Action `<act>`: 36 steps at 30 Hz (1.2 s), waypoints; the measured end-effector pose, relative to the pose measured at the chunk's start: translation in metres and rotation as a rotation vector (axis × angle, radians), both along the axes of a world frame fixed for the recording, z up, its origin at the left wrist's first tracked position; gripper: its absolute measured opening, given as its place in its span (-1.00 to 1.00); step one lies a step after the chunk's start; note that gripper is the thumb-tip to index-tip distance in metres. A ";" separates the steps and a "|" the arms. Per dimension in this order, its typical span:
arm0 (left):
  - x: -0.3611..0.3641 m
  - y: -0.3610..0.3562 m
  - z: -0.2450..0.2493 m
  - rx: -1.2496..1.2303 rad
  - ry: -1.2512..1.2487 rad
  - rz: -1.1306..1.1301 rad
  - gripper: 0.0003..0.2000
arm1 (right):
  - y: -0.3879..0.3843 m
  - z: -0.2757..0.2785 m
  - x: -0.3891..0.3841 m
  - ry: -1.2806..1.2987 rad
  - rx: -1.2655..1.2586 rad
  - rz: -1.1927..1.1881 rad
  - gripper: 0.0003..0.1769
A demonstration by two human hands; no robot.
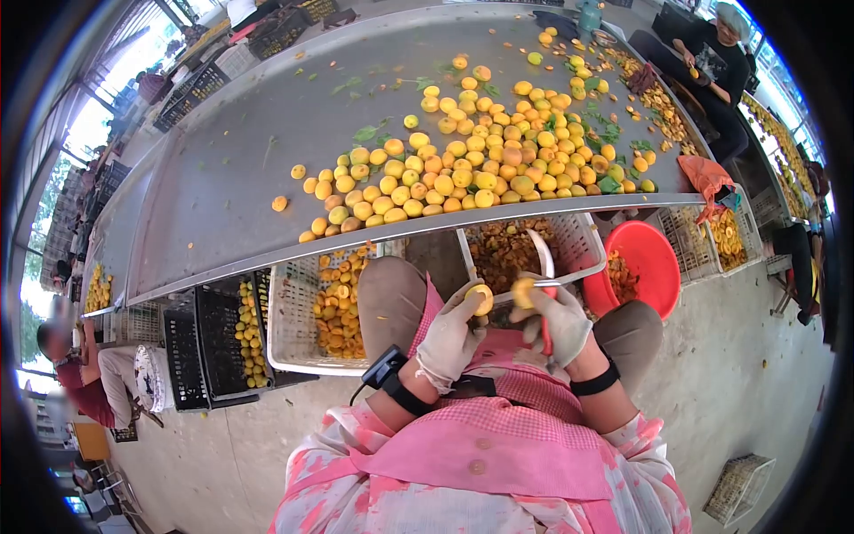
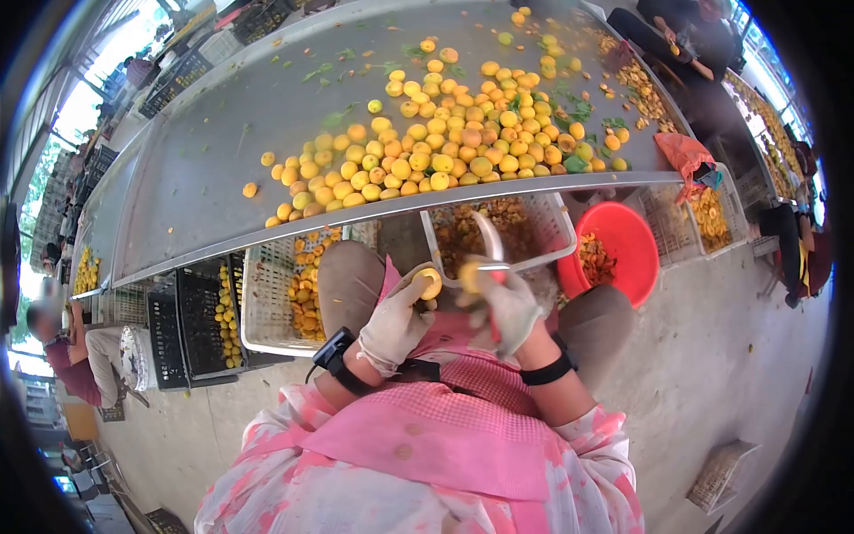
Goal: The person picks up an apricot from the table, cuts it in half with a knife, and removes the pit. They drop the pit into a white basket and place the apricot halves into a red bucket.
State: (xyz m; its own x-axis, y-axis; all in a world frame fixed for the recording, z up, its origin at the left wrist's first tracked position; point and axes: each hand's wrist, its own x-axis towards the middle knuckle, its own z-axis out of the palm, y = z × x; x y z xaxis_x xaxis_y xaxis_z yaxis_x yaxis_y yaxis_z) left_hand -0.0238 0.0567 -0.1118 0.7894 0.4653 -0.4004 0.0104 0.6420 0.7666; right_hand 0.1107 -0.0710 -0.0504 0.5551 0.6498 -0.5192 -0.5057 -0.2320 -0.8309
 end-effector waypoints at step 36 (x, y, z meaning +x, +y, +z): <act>-0.008 0.014 0.055 -0.020 -0.188 -0.020 -0.72 | 0.011 0.009 -0.021 0.026 0.242 -0.094 -0.68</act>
State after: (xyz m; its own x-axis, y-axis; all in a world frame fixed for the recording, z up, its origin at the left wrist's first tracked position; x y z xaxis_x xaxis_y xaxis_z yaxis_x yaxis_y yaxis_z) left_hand -0.0322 0.0705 -0.0568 0.8602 0.4422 -0.2540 -0.1191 0.6585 0.7431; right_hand 0.0897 -0.0603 -0.0418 0.6075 0.7026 -0.3704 -0.5379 0.0209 -0.8427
